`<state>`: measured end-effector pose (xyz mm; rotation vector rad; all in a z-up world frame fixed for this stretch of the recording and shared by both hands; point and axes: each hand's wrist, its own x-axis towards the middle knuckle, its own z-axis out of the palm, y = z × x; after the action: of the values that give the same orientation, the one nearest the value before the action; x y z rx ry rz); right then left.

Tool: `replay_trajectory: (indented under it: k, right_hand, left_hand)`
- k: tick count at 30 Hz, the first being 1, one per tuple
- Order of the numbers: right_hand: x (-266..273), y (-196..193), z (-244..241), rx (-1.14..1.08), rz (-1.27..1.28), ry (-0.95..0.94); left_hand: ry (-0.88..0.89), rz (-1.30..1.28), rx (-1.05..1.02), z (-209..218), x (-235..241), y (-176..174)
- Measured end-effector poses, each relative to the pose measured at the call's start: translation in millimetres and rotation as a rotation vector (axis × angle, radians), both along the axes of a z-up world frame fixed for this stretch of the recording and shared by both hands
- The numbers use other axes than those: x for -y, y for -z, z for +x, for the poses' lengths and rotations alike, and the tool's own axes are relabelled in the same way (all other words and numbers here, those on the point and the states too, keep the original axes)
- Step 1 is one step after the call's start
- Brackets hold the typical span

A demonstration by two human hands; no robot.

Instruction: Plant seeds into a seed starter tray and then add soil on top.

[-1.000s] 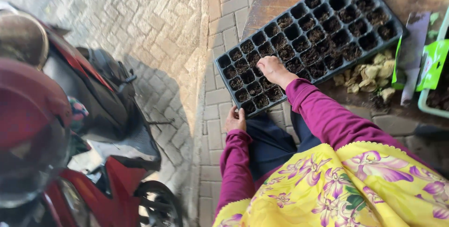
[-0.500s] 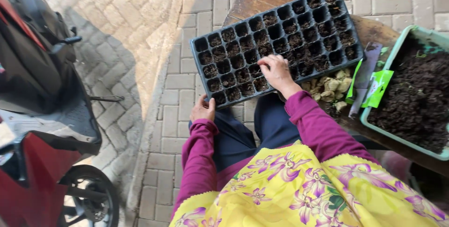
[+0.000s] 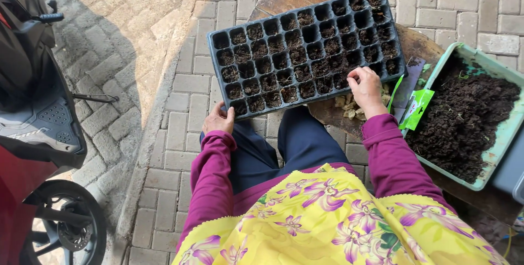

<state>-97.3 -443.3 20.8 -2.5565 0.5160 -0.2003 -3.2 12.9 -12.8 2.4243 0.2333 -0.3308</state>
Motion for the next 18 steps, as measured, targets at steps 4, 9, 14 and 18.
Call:
replay_trajectory:
  k: [4,9,14,18]
  right_hand:
    - [-5,-19,21,0.039,0.309,0.199]
    - [-15,-11,52,-0.189,-0.074,-0.162]
    - [-5,-5,67,-0.431,-0.106,-0.270]
    - [24,-4,66,-0.390,-0.013,-0.447]
  left_hand:
    - [0.005,0.021,-0.010,1,2,-4]
    - [0.017,0.035,0.018,2,5,-3]
    - [0.012,0.041,0.030,3,4,0]
    - [0.019,0.054,0.037,4,4,-1]
